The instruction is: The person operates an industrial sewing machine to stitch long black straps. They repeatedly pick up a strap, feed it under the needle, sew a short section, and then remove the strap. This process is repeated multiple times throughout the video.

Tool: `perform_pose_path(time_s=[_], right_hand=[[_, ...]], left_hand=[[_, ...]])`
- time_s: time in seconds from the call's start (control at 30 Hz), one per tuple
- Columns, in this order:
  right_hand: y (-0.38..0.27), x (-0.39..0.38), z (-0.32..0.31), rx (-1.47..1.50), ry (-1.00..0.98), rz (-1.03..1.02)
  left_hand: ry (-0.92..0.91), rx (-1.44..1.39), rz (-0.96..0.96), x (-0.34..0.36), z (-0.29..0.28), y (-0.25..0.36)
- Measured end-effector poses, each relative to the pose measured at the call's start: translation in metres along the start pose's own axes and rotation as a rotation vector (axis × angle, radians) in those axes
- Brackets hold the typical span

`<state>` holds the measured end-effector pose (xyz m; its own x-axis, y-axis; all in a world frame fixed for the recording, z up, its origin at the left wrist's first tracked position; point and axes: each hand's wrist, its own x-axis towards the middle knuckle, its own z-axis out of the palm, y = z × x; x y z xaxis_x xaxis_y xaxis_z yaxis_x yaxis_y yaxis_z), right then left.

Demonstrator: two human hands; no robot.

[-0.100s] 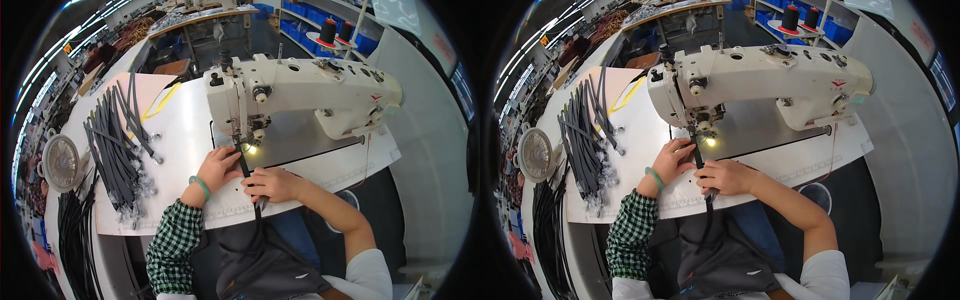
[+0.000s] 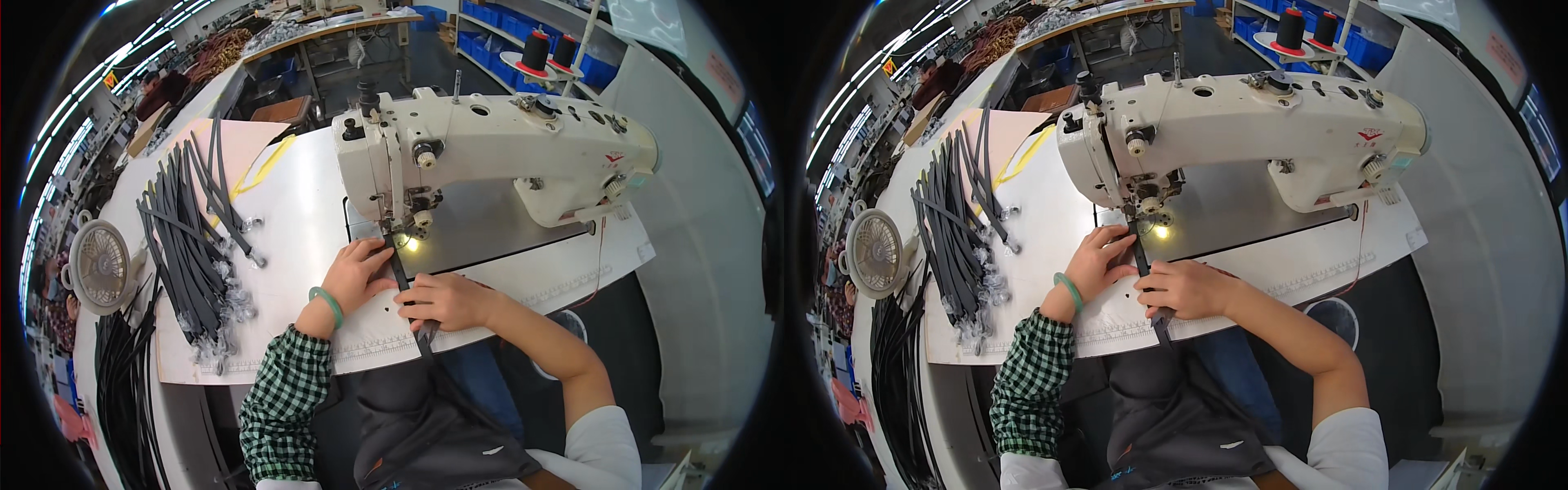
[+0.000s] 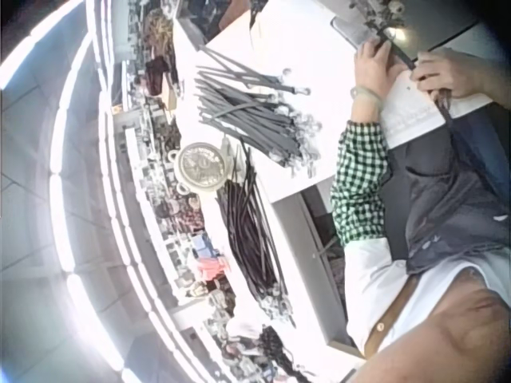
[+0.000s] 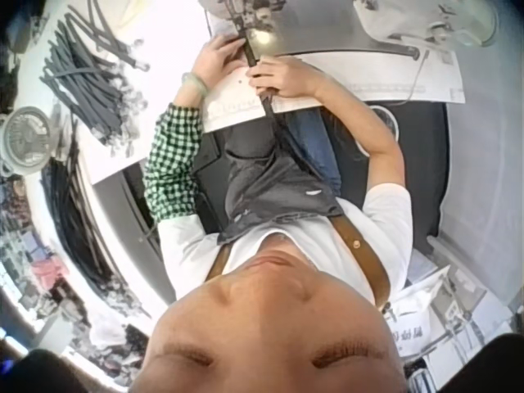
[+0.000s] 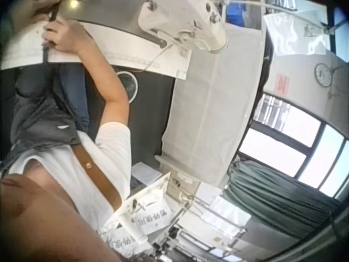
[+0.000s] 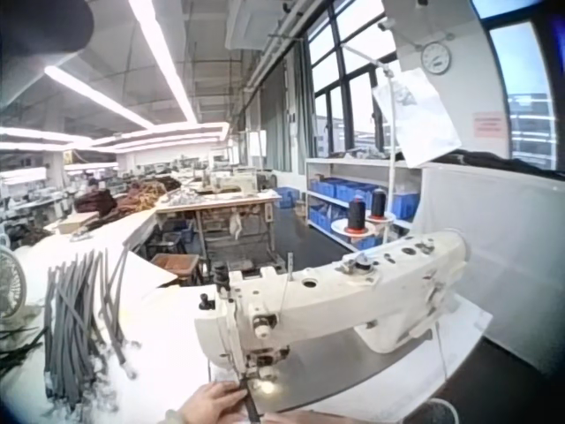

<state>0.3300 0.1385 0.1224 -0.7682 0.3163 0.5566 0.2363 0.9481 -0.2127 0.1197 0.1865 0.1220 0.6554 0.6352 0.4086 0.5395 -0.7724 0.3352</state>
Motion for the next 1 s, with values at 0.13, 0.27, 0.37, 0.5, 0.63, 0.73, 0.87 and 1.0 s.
perform_pose_path(time_s=[0.13,0.27,0.37,0.5,0.63,0.73,0.87,1.0], right_hand=[[-0.001,0.000,-0.001,-0.011,0.002,-0.001],[-0.002,-0.001,-0.004,-0.017,0.009,0.012],[0.001,-0.001,0.003,0.008,0.033,-0.003],[0.000,-0.002,0.000,-0.004,0.055,-0.006],[-0.001,-0.002,0.000,-0.034,0.112,0.004],[0.001,-0.005,-0.013,-0.065,0.316,0.135],[0.002,-0.015,-0.084,-0.228,0.695,0.492],[0.014,-0.015,-0.149,-0.320,0.837,0.856]], left_hand=[[0.004,-0.007,-0.001,0.002,0.000,0.001],[-0.002,-0.005,0.008,0.005,0.001,0.001],[0.002,0.003,-0.012,0.000,0.000,0.002],[-0.008,-0.006,-0.030,0.004,-0.004,0.009],[-0.019,-0.005,-0.024,0.005,-0.002,0.007],[-0.007,0.004,-0.011,0.003,-0.002,0.007],[0.004,0.001,-0.005,0.003,0.000,0.006],[0.000,0.010,-0.025,0.001,-0.004,0.008]])
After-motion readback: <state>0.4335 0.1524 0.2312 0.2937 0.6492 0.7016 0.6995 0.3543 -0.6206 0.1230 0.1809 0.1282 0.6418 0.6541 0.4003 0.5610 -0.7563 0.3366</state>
